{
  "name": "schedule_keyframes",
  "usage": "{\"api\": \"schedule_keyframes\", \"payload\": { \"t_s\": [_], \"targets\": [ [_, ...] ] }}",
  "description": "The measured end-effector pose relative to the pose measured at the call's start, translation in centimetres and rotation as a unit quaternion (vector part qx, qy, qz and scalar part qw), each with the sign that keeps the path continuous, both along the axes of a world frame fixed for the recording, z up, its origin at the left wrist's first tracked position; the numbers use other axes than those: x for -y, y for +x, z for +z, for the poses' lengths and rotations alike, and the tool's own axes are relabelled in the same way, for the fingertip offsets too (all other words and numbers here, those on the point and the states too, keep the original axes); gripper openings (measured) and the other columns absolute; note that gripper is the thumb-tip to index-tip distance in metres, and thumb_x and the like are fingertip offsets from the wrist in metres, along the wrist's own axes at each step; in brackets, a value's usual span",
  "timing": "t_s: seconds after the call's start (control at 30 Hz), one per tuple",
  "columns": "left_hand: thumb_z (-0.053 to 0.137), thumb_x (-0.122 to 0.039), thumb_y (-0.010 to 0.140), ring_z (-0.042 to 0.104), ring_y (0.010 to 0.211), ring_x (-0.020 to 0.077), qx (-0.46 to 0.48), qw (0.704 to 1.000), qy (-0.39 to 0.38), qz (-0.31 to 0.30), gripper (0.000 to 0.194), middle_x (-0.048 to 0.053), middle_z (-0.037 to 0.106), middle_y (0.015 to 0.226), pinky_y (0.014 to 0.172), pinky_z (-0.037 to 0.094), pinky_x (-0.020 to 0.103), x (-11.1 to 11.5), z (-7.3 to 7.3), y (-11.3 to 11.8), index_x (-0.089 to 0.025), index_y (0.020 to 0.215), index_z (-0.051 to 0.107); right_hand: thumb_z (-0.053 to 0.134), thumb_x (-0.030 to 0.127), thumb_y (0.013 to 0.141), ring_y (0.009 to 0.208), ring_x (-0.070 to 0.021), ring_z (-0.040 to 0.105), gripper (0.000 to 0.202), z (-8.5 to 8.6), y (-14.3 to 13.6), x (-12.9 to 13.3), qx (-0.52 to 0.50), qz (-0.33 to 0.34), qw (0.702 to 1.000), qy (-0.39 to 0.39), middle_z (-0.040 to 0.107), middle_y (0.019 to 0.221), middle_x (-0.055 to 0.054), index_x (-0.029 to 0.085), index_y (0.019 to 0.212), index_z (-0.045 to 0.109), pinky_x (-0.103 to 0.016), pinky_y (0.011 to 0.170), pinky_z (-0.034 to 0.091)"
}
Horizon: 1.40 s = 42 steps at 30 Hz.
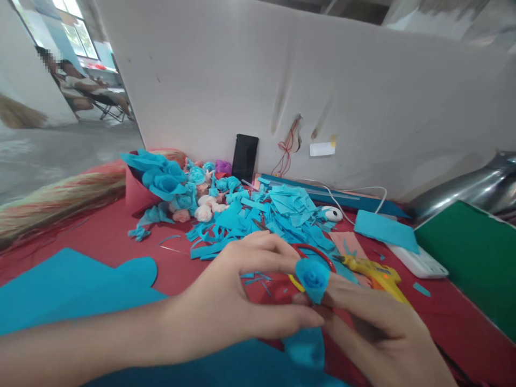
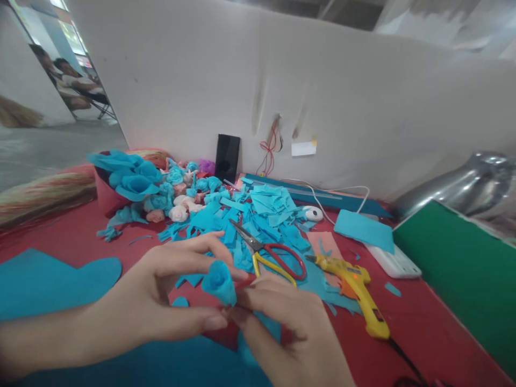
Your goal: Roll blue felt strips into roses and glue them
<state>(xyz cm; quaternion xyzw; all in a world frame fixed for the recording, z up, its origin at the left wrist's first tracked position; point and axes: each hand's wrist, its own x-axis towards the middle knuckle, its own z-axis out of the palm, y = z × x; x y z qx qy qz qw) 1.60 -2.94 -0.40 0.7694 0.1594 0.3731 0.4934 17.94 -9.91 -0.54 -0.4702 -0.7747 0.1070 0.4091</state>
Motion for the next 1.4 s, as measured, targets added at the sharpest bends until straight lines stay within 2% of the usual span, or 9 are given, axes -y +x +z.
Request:
{"api": "schedule_keyframes", "payload": {
  "t_s": [0.1,0.2,0.37,0.53,0.73,1.0,1.17,1.27,1.4],
  "targets": [
    [0.071,-0.018,0.066,0.056,0.075,0.0109,-0.031,0.999,0.016,-0.004,0.012,0.001,0.057,0.076,0.072,0.046,0.02,0.1,0.1,0.1,-0.013,0.077,0.069,0.053,0.006,0.075,0.063,-0.0043,0.062,0.026,-0.2,0.0,0.1,-0.003,-0.001,1.0,-0.012,0.064,0.069,0.012,0.03,0.08,0.061,-0.004,0.063,0.048],
    [0.071,-0.019,0.066,0.054,0.073,0.0102,-0.036,0.998,0.041,0.0,0.009,0.0,0.055,0.074,0.072,0.045,0.02,0.2,0.0,0.1,-0.013,0.073,0.068,0.052,0.008,0.077,0.061,-0.0056,0.061,0.02,-0.5,0.2,0.3,0.017,-0.011,0.999,-0.027,0.06,0.063,0.009,0.025,0.068,0.058,-0.006,0.061,0.048],
    [0.068,-0.014,0.069,0.054,0.069,0.0074,-0.026,0.997,0.075,0.023,0.004,-0.003,0.054,0.073,0.081,0.04,0.023,0.4,-0.3,0.0,-0.015,0.073,0.068,0.048,0.014,0.082,0.066,-0.0086,0.06,0.019,-0.8,0.3,0.3,0.025,0.006,0.998,-0.061,0.06,0.067,0.006,0.023,0.068,0.057,-0.014,0.076,0.049],
    [0.062,-0.009,0.07,0.054,0.065,0.0069,-0.046,0.987,0.146,0.043,0.01,-0.004,0.053,0.07,0.09,0.036,0.028,0.5,-0.2,-0.1,-0.016,0.073,0.068,0.052,0.011,0.08,0.075,-0.0106,0.062,0.023,-0.6,0.3,0.0,-0.009,0.041,0.996,-0.074,0.064,0.079,0.006,0.029,0.09,0.06,-0.015,0.068,0.051],
    [0.06,-0.011,0.07,0.055,0.067,0.0073,-0.045,0.974,0.213,0.058,0.014,-0.003,0.056,0.071,0.096,0.029,0.03,0.5,-0.2,-0.3,-0.018,0.079,0.068,0.05,0.011,0.081,0.066,-0.0101,0.061,0.024,-0.9,0.0,0.0,-0.011,0.031,0.997,-0.066,0.063,0.074,0.005,0.029,0.091,0.062,-0.015,0.06,0.051],
    [0.065,-0.017,0.067,0.054,0.066,0.0084,-0.065,0.986,0.141,0.067,0.004,-0.003,0.055,0.072,0.101,0.025,0.034,0.5,-0.4,0.1,-0.015,0.065,0.062,0.055,0.007,0.072,0.055,-0.0055,0.06,0.033,-0.7,-0.2,0.5,-0.017,-0.016,0.999,-0.043,0.064,0.065,0.011,0.033,0.09,0.066,-0.005,0.054,0.047],
    [0.062,-0.014,0.071,0.056,0.069,0.0085,-0.058,0.989,0.126,0.058,0.004,-0.003,0.057,0.073,0.102,0.023,0.035,0.4,-0.7,0.2,-0.016,0.071,0.065,0.053,0.008,0.069,0.049,-0.0076,0.058,0.031,-1.1,-0.5,0.4,-0.036,-0.037,0.998,-0.035,0.063,0.06,0.01,0.032,0.083,0.068,-0.009,0.049,0.048],
    [0.061,-0.011,0.07,0.054,0.068,0.0092,-0.053,0.99,0.117,0.05,0.007,-0.003,0.058,0.071,0.095,0.033,0.033,0.4,-0.6,0.2,-0.015,0.068,0.065,0.051,0.01,0.072,0.052,-0.0088,0.059,0.026,-1.1,-0.5,0.4,-0.021,-0.027,0.997,-0.07,0.063,0.062,0.007,0.029,0.078,0.068,-0.011,0.05,0.049],
    [0.059,-0.011,0.072,0.051,0.066,0.0103,-0.067,0.992,0.094,0.052,0.016,-0.001,0.054,0.065,0.072,0.043,0.024,0.5,-0.5,0.2,-0.013,0.056,0.061,0.053,0.01,0.073,0.052,-0.0062,0.059,0.024,-0.9,-0.5,0.5,-0.028,-0.018,0.994,-0.1,0.064,0.064,0.009,0.028,0.079,0.067,-0.007,0.051,0.048]
  ]
}}
